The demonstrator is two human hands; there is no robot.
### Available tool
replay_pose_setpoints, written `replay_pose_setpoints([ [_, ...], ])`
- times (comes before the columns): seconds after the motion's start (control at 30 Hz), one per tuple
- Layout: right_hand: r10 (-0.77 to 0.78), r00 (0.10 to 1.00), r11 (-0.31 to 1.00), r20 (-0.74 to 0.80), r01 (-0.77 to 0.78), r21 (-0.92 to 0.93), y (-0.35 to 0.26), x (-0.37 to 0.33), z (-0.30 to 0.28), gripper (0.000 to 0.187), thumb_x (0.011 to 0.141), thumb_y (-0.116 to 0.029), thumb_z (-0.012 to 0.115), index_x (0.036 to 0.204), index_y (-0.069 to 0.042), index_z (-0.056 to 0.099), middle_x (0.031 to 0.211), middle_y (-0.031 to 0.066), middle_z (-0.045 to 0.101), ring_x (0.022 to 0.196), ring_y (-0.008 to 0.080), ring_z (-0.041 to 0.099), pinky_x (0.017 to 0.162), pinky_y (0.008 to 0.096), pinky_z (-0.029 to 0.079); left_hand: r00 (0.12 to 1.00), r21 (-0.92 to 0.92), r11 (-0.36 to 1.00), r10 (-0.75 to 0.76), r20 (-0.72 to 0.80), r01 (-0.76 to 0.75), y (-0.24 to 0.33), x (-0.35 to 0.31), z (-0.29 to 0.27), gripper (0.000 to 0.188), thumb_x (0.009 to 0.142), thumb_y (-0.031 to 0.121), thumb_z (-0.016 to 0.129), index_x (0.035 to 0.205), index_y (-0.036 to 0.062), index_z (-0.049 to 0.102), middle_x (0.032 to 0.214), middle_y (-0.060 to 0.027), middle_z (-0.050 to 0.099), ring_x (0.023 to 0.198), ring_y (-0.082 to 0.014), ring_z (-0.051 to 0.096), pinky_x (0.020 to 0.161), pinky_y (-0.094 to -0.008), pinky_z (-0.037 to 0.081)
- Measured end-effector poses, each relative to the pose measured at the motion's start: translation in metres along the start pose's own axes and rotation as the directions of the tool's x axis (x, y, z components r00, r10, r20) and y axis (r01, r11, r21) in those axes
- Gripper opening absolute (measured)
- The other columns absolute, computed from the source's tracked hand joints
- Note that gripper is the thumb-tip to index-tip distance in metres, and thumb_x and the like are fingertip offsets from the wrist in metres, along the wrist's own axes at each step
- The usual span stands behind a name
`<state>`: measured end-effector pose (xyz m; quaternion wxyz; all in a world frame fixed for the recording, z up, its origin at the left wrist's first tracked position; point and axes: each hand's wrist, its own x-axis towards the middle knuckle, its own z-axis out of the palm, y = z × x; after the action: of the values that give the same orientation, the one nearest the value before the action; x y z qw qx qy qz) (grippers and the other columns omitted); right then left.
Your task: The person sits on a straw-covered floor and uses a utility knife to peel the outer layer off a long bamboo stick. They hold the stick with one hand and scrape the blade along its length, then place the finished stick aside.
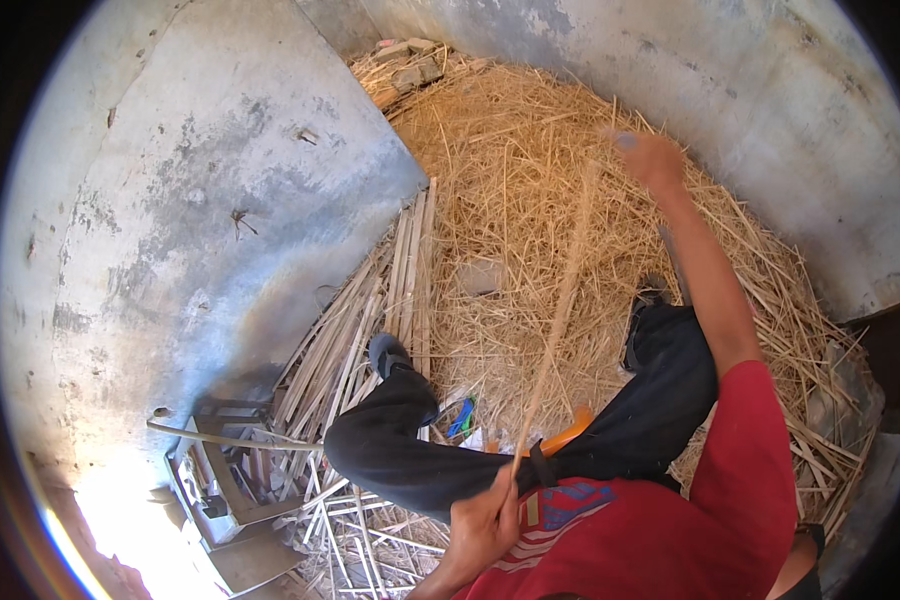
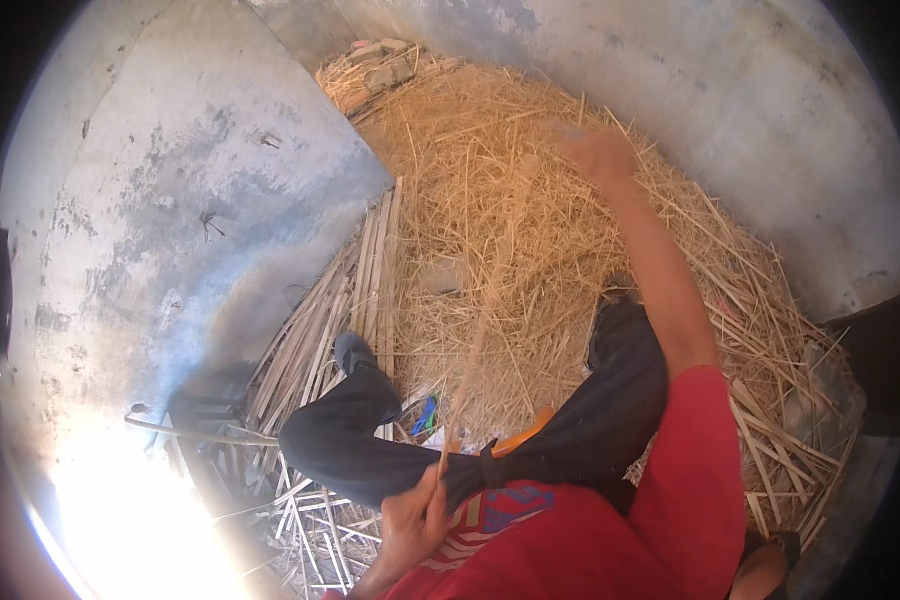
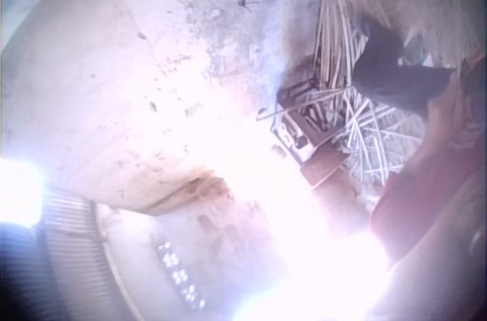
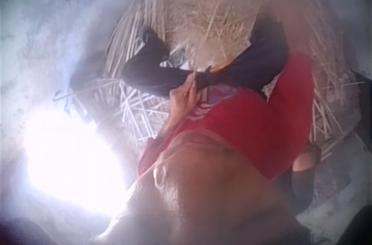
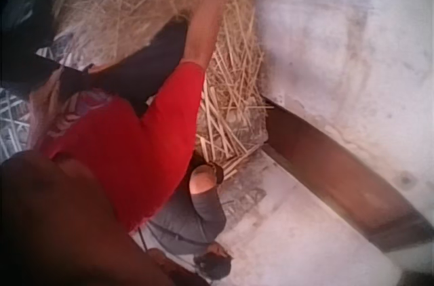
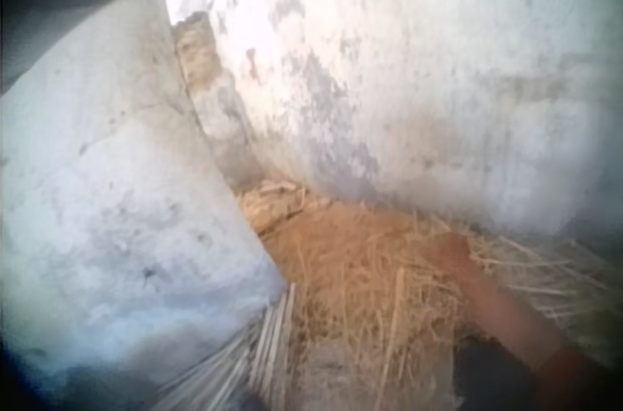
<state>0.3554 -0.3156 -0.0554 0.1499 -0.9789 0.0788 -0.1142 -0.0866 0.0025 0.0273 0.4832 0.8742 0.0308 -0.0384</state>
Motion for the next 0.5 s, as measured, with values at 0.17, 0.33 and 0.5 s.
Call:
replay_pose_setpoints([
  [0.17,0.411,0.876,0.901,0.253,-0.433,0.036,0.096,0.014,-0.022,0.087,0.088,-0.074,0.030,0.093,0.004,0.069,0.088,0.0238,0.068,0.083,0.0333,0.066,0.075,0.0467,0.049,0.945,-0.132,0.946,-0.310,-0.103,0.296,-0.024,-0.029,-0.020,0.028,0.094,0.010,0.055,0.115,-0.0070,0.062,0.059,-0.0028,0.057,0.051,-0.0065,0.052,0.047,-0.0256,0.041],
  [0.33,-0.112,0.989,0.969,0.099,0.087,0.231,-0.023,-0.032,-0.009,0.089,0.084,-0.080,0.033,0.064,0.003,0.058,0.053,0.0127,0.051,0.051,0.0238,0.050,0.052,0.0429,0.040,0.941,-0.586,0.765,-0.339,-0.015,0.266,-0.033,0.041,-0.010,0.031,0.101,0.017,0.044,0.121,-0.0039,0.057,0.053,0.0043,0.042,0.045,-0.0022,0.036,0.041,-0.0193,0.026],
  [0.5,-0.670,0.740,0.670,0.064,0.564,0.483,-0.103,-0.134,-0.044,0.069,0.082,-0.072,0.050,0.056,-0.008,0.052,0.050,0.0086,0.049,0.045,0.0262,0.053,0.044,0.0407,0.038,0.970,-0.863,0.459,-0.208,0.128,0.212,-0.018,0.085,-0.007,0.029,0.104,0.023,0.036,0.105,-0.0005,0.052,0.045,0.0002,0.038,0.032,-0.0073,0.029,0.035,-0.0208,0.026],
])
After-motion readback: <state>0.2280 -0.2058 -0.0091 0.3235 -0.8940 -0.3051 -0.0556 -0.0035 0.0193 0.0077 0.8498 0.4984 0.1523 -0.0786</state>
